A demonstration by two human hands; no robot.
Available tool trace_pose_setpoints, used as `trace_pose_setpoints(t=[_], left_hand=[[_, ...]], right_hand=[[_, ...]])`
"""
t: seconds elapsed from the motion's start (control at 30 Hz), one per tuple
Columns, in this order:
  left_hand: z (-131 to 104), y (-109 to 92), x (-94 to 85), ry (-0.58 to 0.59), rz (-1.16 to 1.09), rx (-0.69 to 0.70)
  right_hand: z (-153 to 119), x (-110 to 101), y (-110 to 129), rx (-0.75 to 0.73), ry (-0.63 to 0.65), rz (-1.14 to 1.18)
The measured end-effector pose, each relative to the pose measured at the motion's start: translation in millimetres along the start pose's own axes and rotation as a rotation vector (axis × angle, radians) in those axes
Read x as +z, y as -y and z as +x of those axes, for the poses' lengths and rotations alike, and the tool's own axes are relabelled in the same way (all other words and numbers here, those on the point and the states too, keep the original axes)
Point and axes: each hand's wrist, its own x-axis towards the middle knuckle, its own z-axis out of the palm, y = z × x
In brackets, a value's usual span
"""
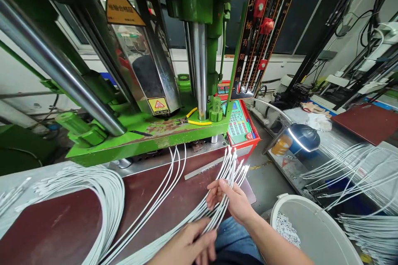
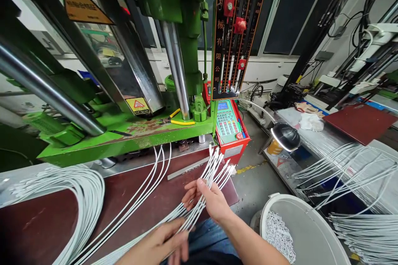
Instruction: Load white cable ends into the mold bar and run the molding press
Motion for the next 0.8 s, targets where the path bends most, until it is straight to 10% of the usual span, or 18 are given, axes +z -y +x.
trace_pose_setpoints(t=[0.33, 0.47, 0.63, 0.8], left_hand=[[48, 26, 33.9, 0.123, -0.524, -0.098], [62, 10, 53.8, -0.108, -0.798, -0.036], [67, -3, 59.8, -0.056, -0.846, -0.087], [68, -14, 56.8, -0.072, -0.912, -0.063]], right_hand=[[3, -21, 10, 0.015, 0.074, -0.18], [4, -26, 14, 0.117, 0.184, -0.207], [23, -44, 44, -0.069, 0.077, -0.101], [26, -51, 67, 0.059, 0.479, -0.501]])
